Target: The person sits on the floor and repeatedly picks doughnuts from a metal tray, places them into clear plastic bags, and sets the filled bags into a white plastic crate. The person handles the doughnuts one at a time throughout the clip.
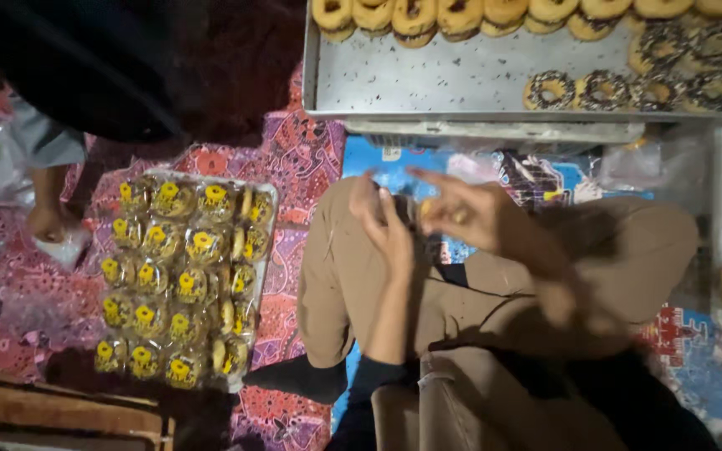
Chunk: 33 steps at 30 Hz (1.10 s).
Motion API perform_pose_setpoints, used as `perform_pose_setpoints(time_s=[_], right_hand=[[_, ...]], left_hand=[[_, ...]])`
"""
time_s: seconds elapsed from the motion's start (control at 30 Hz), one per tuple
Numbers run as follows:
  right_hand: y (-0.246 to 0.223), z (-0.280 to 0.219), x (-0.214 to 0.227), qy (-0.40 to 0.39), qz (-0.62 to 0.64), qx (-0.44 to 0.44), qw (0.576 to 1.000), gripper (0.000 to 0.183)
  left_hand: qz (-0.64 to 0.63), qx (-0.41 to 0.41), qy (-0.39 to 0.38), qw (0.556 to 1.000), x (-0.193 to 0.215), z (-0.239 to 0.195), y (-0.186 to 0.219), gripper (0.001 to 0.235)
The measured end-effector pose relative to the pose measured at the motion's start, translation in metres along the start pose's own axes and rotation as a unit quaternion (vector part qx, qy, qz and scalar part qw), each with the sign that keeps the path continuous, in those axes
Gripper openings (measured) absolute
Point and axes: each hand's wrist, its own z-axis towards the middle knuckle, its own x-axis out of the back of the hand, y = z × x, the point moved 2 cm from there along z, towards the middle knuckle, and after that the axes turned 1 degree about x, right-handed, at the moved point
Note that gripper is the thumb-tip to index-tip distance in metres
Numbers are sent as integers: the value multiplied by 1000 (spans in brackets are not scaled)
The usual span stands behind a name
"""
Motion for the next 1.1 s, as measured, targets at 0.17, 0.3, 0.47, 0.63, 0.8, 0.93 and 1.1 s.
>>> perform_pose_setpoints(time_s=[0.17, 0.3, 0.47, 0.63, 0.8, 0.93, 1.1], right_hand=[[-15, -8, 66, 7, 179, 63, 982, 63], [-24, -11, 79, -20, 215, 98, 971, 37], [-43, -25, 59, 137, -198, 279, 930, 13], [-31, -45, 59, -51, -275, 179, 943, 15], [33, -24, 66, -234, -61, 35, 970, 21], [106, -10, -28, 88, 153, 23, 984, 26], [165, -63, -184, 212, 237, -352, 880, 37]], left_hand=[[427, -288, -331, 791, -37, 8, 90, 20], [404, -403, -412, 710, -66, -17, 142, 17], [394, -346, -386, 759, -89, -36, 161, 16], [451, -364, -375, 724, -67, -37, 157, 14], [394, -79, -178, 898, -21, 7, 101, 15], [362, 15, -99, 927, 21, 39, 27, 20], [556, -261, -74, 786, 87, -3, 32, 17]])
